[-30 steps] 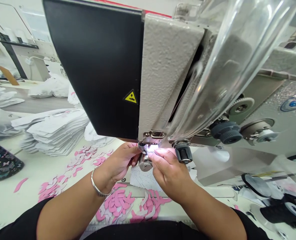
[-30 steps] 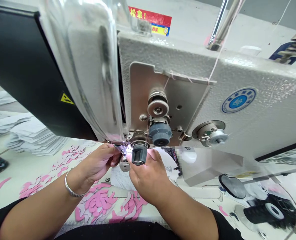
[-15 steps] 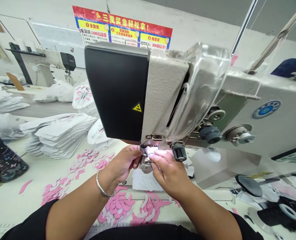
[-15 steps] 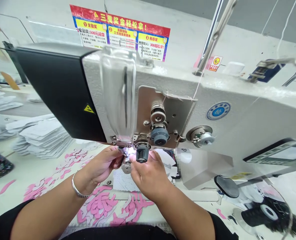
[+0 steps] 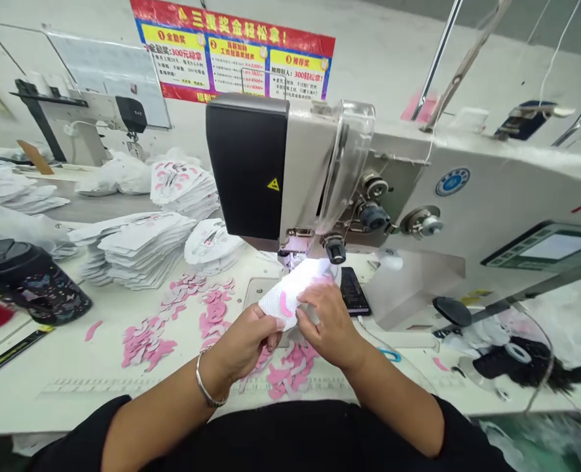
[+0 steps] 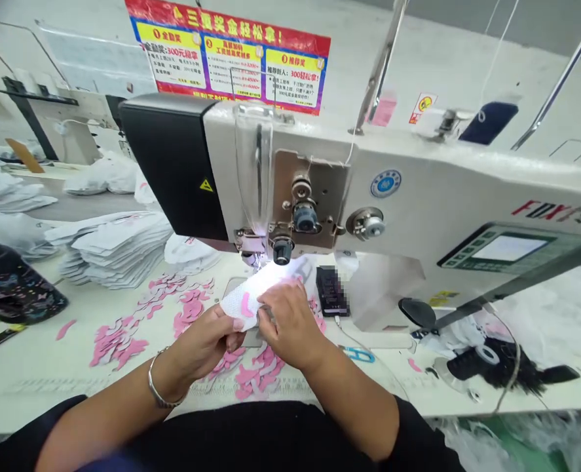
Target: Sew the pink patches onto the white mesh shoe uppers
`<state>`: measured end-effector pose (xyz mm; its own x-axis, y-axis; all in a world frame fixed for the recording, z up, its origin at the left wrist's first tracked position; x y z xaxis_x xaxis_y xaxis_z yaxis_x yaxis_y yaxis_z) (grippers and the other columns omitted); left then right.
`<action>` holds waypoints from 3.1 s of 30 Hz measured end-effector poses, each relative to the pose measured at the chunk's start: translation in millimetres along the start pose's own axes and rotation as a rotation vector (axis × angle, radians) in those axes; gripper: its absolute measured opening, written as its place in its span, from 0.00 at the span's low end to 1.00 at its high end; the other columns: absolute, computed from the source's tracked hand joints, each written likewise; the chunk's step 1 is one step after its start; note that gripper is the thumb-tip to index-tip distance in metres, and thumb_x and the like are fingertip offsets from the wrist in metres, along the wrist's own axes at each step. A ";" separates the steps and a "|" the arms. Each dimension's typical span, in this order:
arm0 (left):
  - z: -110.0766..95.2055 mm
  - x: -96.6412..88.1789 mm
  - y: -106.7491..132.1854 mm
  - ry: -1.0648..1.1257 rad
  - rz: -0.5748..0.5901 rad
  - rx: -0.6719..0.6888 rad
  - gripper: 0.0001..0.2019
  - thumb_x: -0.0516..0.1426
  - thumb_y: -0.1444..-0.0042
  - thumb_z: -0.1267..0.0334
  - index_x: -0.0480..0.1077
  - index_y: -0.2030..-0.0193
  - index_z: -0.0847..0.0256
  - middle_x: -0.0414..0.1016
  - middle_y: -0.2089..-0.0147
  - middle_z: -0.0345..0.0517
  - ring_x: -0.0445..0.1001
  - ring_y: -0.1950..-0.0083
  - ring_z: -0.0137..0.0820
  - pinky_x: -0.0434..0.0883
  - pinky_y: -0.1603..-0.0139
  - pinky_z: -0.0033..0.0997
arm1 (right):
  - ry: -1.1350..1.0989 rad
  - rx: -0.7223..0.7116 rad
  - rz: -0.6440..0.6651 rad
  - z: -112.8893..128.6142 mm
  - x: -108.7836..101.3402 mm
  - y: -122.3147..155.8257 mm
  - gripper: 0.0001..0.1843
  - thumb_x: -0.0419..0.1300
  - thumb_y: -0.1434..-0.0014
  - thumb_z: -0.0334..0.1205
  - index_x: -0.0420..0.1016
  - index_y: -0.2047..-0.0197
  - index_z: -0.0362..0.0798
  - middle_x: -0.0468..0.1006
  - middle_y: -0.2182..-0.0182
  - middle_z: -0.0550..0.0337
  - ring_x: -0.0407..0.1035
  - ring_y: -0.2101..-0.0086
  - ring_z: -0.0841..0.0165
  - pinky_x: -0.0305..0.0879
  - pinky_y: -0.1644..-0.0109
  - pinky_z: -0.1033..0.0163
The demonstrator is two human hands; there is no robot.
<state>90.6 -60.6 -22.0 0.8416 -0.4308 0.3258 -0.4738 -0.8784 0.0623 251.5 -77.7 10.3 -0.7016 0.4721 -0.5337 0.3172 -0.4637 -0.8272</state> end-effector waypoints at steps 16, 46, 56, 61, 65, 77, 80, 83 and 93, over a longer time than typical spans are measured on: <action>-6.0 28.8 51.2 0.018 0.172 0.037 0.14 0.65 0.47 0.56 0.72 0.58 0.61 0.68 0.70 0.41 0.64 0.71 0.28 0.63 0.71 0.27 | 0.094 -0.091 -0.127 44.3 -42.7 24.7 0.17 0.60 0.41 0.26 0.73 0.54 0.57 0.75 0.57 0.59 0.72 0.57 0.66 0.64 0.45 0.48; -13.5 51.8 79.2 -0.343 0.128 0.156 0.10 0.62 0.42 0.56 0.69 0.63 0.60 0.68 0.69 0.40 0.65 0.68 0.29 0.65 0.67 0.28 | -0.241 0.345 0.052 76.9 -70.2 22.6 0.07 0.60 0.44 0.33 0.65 0.65 0.51 0.69 0.61 0.58 0.66 0.57 0.64 0.67 0.53 0.56; -11.5 51.4 84.6 -0.124 0.111 0.127 0.10 0.65 0.46 0.58 0.72 0.62 0.60 0.69 0.69 0.40 0.65 0.69 0.29 0.66 0.66 0.27 | -0.182 0.392 -0.159 48.5 -77.7 41.4 0.07 0.57 0.39 0.36 0.72 0.56 0.52 0.70 0.55 0.54 0.67 0.50 0.61 0.64 0.42 0.49; -6.6 40.0 86.5 0.069 0.037 0.085 0.10 0.64 0.50 0.62 0.73 0.60 0.60 0.71 0.68 0.42 0.67 0.69 0.30 0.67 0.66 0.29 | -0.724 0.916 -0.398 -0.9 -59.5 76.2 0.28 0.69 0.47 0.49 0.69 0.44 0.53 0.68 0.42 0.54 0.61 0.41 0.59 0.58 0.35 0.49; -7.1 33.7 78.0 0.118 0.011 0.077 0.09 0.63 0.51 0.65 0.72 0.61 0.62 0.69 0.69 0.42 0.67 0.69 0.29 0.67 0.66 0.28 | -1.171 1.096 -0.123 -8.9 -34.1 94.4 0.26 0.60 0.40 0.59 0.71 0.46 0.50 0.78 0.52 0.52 0.74 0.53 0.58 0.71 0.50 0.50; -26.4 5.2 28.5 0.025 -0.197 0.055 0.10 0.64 0.46 0.61 0.69 0.63 0.61 0.67 0.69 0.38 0.59 0.76 0.21 0.58 0.79 0.19 | -1.473 1.129 -0.028 -28.8 -33.4 72.9 0.15 0.68 0.44 0.49 0.76 0.60 0.47 0.80 0.63 0.57 0.76 0.62 0.63 0.73 0.58 0.59; -26.7 -5.8 14.3 0.051 -0.213 0.026 0.10 0.65 0.46 0.62 0.67 0.66 0.61 0.64 0.73 0.36 0.57 0.78 0.20 0.59 0.80 0.18 | -1.470 1.156 -0.017 -35.9 -27.5 61.9 0.16 0.66 0.42 0.50 0.76 0.59 0.46 0.80 0.65 0.54 0.76 0.69 0.63 0.71 0.71 0.63; -26.7 -19.3 -1.1 0.098 -0.233 0.011 0.12 0.66 0.47 0.63 0.65 0.68 0.61 0.62 0.75 0.35 0.59 0.79 0.20 0.60 0.80 0.18 | -1.467 1.176 -0.059 -43.4 -20.0 50.4 0.15 0.67 0.42 0.49 0.76 0.61 0.45 0.80 0.66 0.55 0.77 0.66 0.63 0.73 0.67 0.63; -37.9 -41.9 -28.1 0.172 -0.256 0.072 0.11 0.64 0.43 0.57 0.71 0.58 0.60 0.72 0.58 0.46 0.74 0.58 0.31 0.74 0.58 0.28 | -1.281 1.270 -0.451 -81.8 10.2 19.7 0.15 0.71 0.47 0.46 0.77 0.61 0.46 0.81 0.69 0.59 0.74 0.72 0.68 0.64 0.79 0.68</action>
<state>58.7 -10.1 -1.7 0.8719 -0.1583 0.4634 -0.2280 -0.9687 0.0982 302.8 -20.8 -25.7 -0.7720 0.2011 0.6030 -0.1908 -0.9782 0.0819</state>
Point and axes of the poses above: each hand's wrist, its own y-axis away from the middle knuckle, its own x-axis out of the palm, z = x × y, the point moved 3 cm from there along -y, towards the middle knuckle
